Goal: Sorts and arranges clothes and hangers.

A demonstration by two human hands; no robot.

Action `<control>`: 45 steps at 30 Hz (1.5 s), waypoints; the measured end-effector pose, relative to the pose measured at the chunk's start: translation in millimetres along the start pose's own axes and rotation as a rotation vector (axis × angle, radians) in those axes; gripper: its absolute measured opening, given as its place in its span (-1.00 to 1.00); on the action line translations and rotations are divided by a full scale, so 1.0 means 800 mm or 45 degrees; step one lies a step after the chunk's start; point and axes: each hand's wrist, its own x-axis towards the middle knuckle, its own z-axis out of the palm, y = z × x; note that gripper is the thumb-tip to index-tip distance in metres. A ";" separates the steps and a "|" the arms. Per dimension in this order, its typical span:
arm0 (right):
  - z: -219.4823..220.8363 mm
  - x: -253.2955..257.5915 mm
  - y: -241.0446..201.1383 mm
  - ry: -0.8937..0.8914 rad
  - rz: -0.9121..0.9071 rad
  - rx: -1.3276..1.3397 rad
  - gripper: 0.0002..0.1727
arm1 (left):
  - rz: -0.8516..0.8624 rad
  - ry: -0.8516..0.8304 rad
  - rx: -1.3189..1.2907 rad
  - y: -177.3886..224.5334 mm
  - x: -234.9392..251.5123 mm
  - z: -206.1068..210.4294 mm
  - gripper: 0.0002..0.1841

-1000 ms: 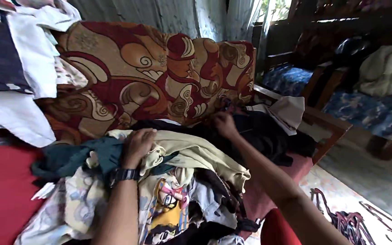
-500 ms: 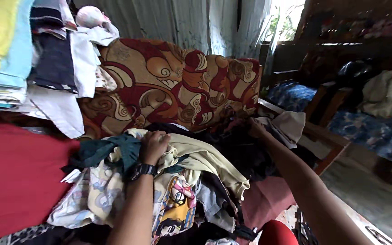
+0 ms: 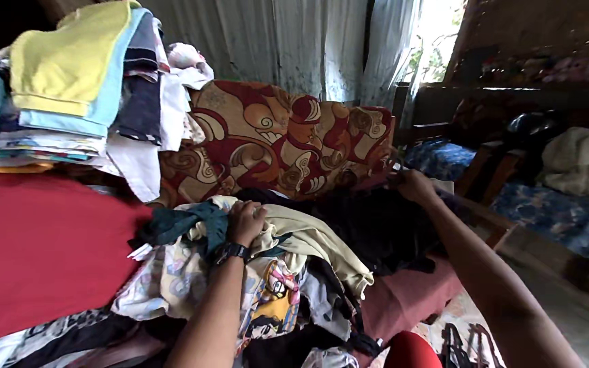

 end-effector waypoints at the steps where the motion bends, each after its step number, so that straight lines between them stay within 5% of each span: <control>1: -0.024 -0.015 -0.002 0.087 0.033 0.007 -0.49 | 0.007 -0.013 0.008 0.000 -0.001 -0.001 -0.57; 6: -0.061 -0.062 0.023 0.136 0.134 0.056 -0.46 | -0.002 -0.118 0.045 0.012 -0.007 -0.016 -0.41; 9: -0.049 -0.081 0.044 0.117 0.038 0.170 -0.45 | -0.054 -0.023 0.043 0.070 -0.030 -0.016 -0.36; 11: -0.045 -0.096 0.040 0.113 0.010 0.230 -0.46 | 0.100 0.058 -0.002 0.122 -0.060 0.008 -0.44; 17: -0.044 -0.141 0.017 0.104 0.066 0.273 -0.47 | 0.266 -0.340 0.203 0.232 -0.106 0.075 -0.31; 26: -0.037 -0.170 0.060 0.172 -0.090 0.499 -0.66 | 0.023 -0.281 0.062 0.213 -0.067 0.079 -0.73; 32: -0.026 -0.179 0.082 0.330 -0.117 0.777 -0.74 | 0.124 -0.451 0.096 0.180 -0.066 0.081 -0.66; 35: -0.014 -0.184 0.077 0.271 -0.113 0.761 -0.68 | 0.338 -0.222 -0.131 0.198 -0.086 0.096 -0.60; 39: -0.004 -0.192 0.057 0.266 -0.229 0.830 -0.63 | 0.477 -0.087 -0.029 0.228 -0.110 0.113 -0.26; 45: -0.009 -0.196 0.063 0.091 -0.246 0.595 -0.59 | 0.334 -0.188 0.072 0.241 -0.100 0.093 -0.60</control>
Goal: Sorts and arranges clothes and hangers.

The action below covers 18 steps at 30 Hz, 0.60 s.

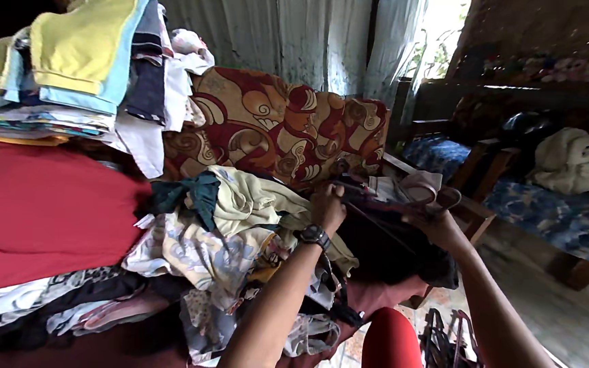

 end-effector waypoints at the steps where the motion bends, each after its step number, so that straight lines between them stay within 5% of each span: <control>1: -0.003 -0.002 0.002 -0.042 0.063 -0.031 -0.57 | -0.028 0.006 -0.063 -0.009 0.003 -0.006 -0.67; 4: -0.008 -0.012 0.003 0.064 0.059 0.017 -0.67 | -0.106 -0.165 -0.261 -0.054 0.019 -0.017 -0.78; 8: 0.008 -0.005 -0.003 0.567 0.107 0.569 -0.84 | -0.129 -0.392 -0.544 -0.096 0.022 -0.015 -0.75; 10: 0.028 0.006 -0.019 0.504 0.254 0.618 -0.68 | -0.112 -0.353 -0.595 -0.102 0.018 -0.009 -0.77; 12: 0.063 0.014 -0.024 0.206 0.268 0.457 -0.56 | -0.109 -0.315 -0.612 -0.102 0.013 -0.003 -0.80; 15: 0.096 0.029 -0.035 0.037 -0.096 0.385 -0.64 | -0.117 -0.339 -0.673 -0.115 0.016 0.010 -0.78; 18: 0.111 0.047 -0.073 0.146 -0.171 0.466 -0.80 | 0.412 0.058 -0.699 -0.200 0.007 0.073 -0.66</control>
